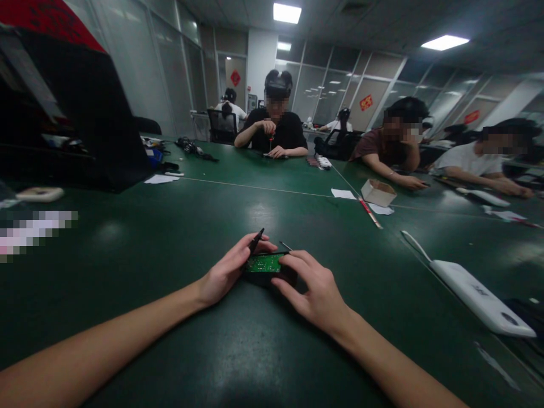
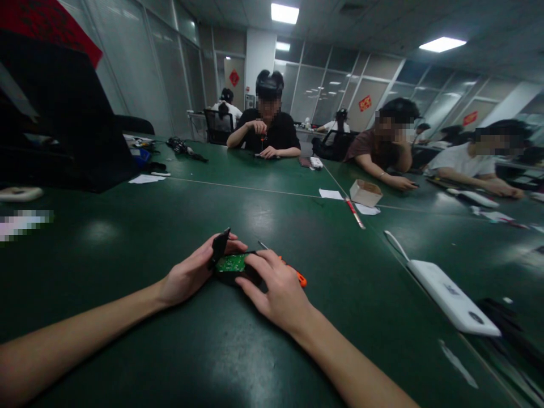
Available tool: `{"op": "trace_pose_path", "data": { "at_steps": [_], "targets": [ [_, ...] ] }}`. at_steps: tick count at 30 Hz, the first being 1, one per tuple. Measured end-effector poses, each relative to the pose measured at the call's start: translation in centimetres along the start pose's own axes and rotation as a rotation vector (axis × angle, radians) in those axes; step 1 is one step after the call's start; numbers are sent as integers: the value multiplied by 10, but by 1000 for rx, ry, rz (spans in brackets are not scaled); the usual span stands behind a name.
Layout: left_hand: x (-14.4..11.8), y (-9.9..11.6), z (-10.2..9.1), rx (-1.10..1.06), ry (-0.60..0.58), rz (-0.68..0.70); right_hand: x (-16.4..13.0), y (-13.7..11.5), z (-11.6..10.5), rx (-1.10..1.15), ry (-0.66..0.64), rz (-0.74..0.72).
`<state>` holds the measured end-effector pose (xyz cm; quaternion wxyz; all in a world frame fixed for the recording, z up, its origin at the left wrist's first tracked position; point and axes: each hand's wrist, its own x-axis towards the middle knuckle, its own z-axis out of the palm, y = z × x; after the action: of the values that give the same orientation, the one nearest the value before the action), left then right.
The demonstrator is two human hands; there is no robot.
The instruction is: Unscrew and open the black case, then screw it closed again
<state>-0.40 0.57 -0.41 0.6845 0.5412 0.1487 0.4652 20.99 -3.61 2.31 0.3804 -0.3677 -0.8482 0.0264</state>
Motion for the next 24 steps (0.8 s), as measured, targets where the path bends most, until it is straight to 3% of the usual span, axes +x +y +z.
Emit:
{"op": "trace_pose_path", "data": {
  "at_steps": [4,8,16,24],
  "targets": [
    [-4,0,0,282,-75,43,-1,-2,0,-35,-13,-41],
    [-6,8,3,497,-63,49,-1,-4,-2,-56,-9,-75],
    [-2,10,4,480,-54,89,-2,-1,0,23,37,-30],
    [4,5,0,273,50,-58,-6,7,3,89,150,61]
  ]
}}
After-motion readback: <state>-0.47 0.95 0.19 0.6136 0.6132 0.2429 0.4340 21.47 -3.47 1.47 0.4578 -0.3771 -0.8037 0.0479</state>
